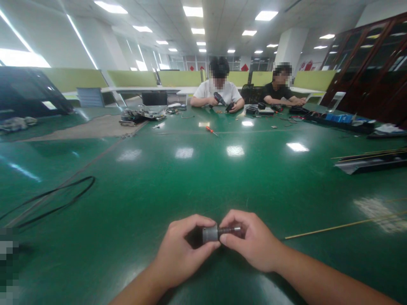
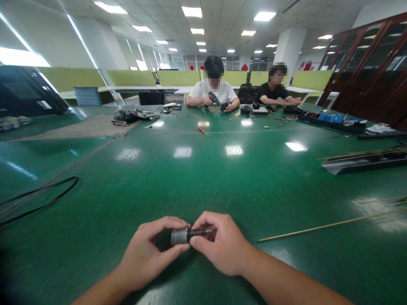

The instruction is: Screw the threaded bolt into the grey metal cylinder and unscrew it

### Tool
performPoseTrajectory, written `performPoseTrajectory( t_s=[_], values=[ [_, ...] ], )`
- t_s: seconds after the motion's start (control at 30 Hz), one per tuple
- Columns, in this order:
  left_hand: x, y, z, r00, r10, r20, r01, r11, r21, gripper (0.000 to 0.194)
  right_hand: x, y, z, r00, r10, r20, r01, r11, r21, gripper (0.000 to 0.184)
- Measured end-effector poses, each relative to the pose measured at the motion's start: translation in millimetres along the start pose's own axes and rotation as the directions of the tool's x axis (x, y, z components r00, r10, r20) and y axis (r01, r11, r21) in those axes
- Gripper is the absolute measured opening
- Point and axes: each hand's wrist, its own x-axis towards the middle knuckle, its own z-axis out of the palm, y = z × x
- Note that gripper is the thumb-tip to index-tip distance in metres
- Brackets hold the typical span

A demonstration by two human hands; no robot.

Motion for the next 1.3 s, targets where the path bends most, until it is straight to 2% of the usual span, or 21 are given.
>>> performPoseTrajectory(
  t_s=[0.97, 1.3],
  values=[
    [1.8, 1.8, 0.7, 1.000, 0.004, -0.003, -0.004, 1.000, 0.007, 0.021, 0.7, 0.5, -0.3, 1.000, 0.014, 0.010, -0.014, 1.000, -0.012, 0.006],
    [1.9, 2.0, 0.4, 1.000, 0.007, 0.005, -0.008, 1.000, 0.018, 0.022, -0.5, 2.1, 1.0, 0.999, 0.038, 0.010, -0.038, 0.999, 0.039, 0.007]
  ],
)
